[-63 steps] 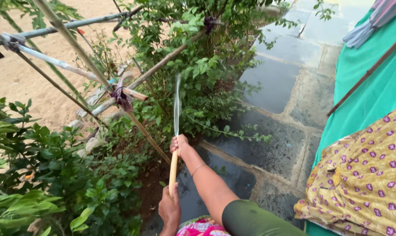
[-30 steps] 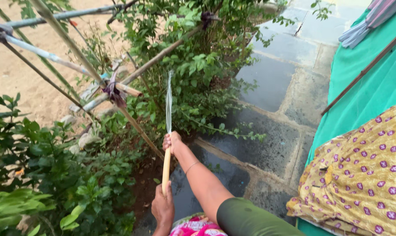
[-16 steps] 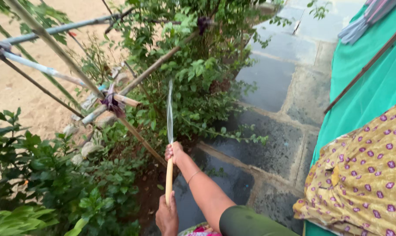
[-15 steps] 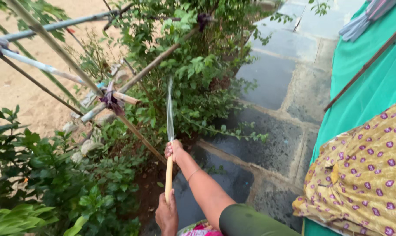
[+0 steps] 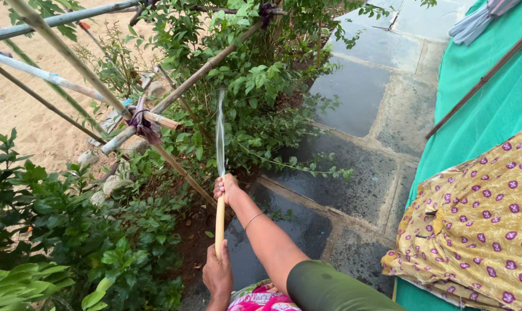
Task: The person waters plants using a hose, moving the stream across different parts of the greenery and the soil.
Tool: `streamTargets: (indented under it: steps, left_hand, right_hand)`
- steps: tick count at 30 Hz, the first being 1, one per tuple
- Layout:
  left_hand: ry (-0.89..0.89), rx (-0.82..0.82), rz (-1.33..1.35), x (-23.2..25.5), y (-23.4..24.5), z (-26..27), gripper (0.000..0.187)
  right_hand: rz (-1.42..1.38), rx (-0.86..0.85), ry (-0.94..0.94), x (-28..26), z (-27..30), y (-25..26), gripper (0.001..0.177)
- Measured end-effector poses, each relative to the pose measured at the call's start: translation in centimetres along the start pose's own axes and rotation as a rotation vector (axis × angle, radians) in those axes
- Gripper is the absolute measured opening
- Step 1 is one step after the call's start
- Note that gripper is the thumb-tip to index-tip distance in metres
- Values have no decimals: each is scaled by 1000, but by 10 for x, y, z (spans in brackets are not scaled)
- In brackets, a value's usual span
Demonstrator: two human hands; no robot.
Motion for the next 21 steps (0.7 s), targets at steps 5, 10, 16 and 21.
streamTargets:
  steps: [5, 10, 16, 21]
  left_hand:
    - [-13, 11, 8, 3, 3, 0, 52]
    - [-14, 14, 6, 3, 3, -1, 53]
    - [26, -2, -6, -4, -2, -8, 54]
    - [15, -5, -1, -4, -2, -6, 53]
  right_hand:
    - [-12, 14, 2, -1, -2, -2, 35]
    - [6, -5, -1, -2, -2, -6, 35]
    - [13, 33, 15, -4, -1, -4, 37]
    - [12, 22, 8, -3, -1, -5, 37]
Point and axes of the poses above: each hand's wrist, its own z-axis away from the middle knuckle, its own y-axis out of the back of the hand, x = y × z, the point moved 7 cm from there along -z, towards the middle knuckle, and after that the axes turned 15 degrees about -x, right-handed, at the moved point
